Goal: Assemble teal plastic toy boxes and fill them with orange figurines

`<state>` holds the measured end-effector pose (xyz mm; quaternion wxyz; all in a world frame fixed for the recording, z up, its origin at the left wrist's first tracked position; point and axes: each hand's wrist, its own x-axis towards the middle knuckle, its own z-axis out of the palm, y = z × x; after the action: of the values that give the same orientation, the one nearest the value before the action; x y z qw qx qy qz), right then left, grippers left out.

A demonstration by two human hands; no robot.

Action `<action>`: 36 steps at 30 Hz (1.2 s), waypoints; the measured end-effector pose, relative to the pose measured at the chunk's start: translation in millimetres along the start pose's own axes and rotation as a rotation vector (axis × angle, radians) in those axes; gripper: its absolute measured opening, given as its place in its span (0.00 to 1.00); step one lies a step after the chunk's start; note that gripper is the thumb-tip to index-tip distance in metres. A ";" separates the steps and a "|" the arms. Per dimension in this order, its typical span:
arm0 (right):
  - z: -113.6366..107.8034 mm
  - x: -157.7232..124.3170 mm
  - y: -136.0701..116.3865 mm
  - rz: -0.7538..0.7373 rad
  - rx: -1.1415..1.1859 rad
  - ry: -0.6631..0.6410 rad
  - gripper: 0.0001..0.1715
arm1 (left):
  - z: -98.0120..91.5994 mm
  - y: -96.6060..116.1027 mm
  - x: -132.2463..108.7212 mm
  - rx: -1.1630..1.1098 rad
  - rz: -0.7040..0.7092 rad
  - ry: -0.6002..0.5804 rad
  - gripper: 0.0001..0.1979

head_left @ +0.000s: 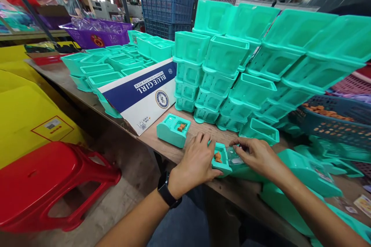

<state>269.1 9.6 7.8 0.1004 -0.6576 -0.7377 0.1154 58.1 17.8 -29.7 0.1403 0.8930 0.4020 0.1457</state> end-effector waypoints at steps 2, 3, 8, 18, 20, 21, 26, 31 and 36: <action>0.5 -0.6 -0.5 0.012 -0.012 0.009 0.24 | -0.6 0.2 -0.1 -0.001 -0.001 -0.003 0.38; 0.8 -0.8 -1.0 0.012 -0.013 0.010 0.25 | -0.6 0.2 -0.3 -0.002 -0.003 -0.001 0.39; 3.0 -0.9 -4.3 -0.011 -0.094 -0.027 0.24 | -0.1 0.9 -1.1 -0.015 0.000 0.017 0.37; 6.3 6.3 -10.2 -0.064 -0.281 -0.091 0.17 | 2.0 1.6 1.1 0.015 0.001 0.002 0.35; 7.0 7.9 -12.6 -0.071 -0.304 -0.103 0.17 | 2.5 1.8 2.2 0.026 0.014 -0.003 0.34; 7.7 8.4 -13.6 -0.074 -0.316 -0.106 0.16 | 2.8 1.8 2.7 0.027 0.015 -0.008 0.34; 14.9 6.1 -14.2 -0.068 -0.362 -0.085 0.15 | 3.4 1.4 4.5 0.015 0.005 -0.013 0.35; 22.5 1.5 -17.8 -0.059 -0.388 -0.039 0.15 | 1.4 1.7 3.4 0.002 0.017 -0.035 0.35; 19.4 -0.7 -29.2 -0.065 -0.358 0.014 0.15 | 5.9 0.3 1.4 -0.016 0.000 -0.001 0.35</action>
<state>235.7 5.0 -1.9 -0.0096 -0.6415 -0.7666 -0.0255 61.4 17.8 -34.8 0.1477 0.8919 0.4009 0.1484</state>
